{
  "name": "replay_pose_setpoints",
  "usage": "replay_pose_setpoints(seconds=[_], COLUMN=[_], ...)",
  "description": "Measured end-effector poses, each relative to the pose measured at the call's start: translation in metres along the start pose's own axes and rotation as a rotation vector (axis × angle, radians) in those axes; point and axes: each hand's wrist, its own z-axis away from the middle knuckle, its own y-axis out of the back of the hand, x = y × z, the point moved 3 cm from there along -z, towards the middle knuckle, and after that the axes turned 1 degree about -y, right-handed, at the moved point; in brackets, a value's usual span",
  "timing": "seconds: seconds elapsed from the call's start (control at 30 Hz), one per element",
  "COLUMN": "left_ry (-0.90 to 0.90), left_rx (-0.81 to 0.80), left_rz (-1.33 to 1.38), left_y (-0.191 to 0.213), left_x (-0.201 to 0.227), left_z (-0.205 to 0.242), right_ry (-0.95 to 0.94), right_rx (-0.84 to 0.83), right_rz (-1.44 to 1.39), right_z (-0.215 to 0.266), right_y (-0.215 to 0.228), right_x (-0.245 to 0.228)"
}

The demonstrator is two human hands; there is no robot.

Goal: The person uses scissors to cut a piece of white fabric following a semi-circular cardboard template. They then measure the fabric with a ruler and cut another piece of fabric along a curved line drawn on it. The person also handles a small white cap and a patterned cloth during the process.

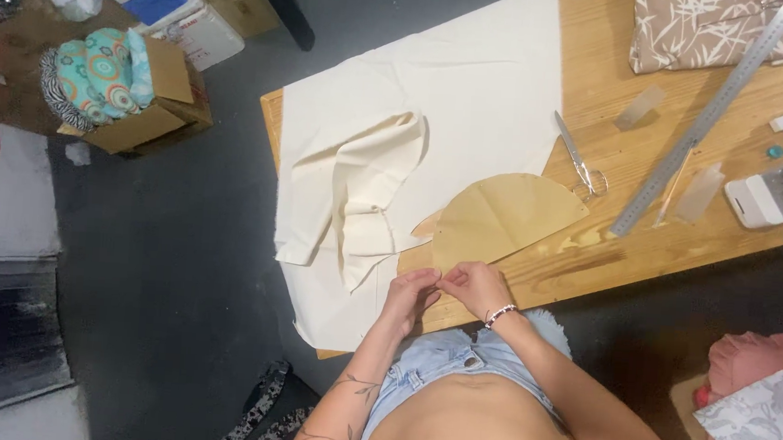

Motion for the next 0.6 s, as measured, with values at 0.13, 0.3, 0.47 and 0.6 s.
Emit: replay_pose_setpoints(seconds=[0.13,0.3,0.47,0.6], left_ry=[-0.029,-0.026,-0.071,-0.134], left_rx=[0.011,0.039,0.057,0.099], left_rz=[-0.044,-0.056,-0.111,-0.153], left_y=[-0.001,-0.003,-0.007,-0.008], left_x=[0.001,-0.003,0.0,0.013], left_z=[0.0,-0.006,-0.013,-0.019], right_ry=[-0.014,-0.024,-0.021,-0.081], right_rx=[-0.001,0.008,0.197,0.649], right_rz=[-0.049,-0.094,-0.07,0.023], right_z=[-0.009,-0.014,-0.027,-0.041], right_y=[-0.01,-0.018,0.04,0.13], right_x=[0.014,0.025,0.055,0.103])
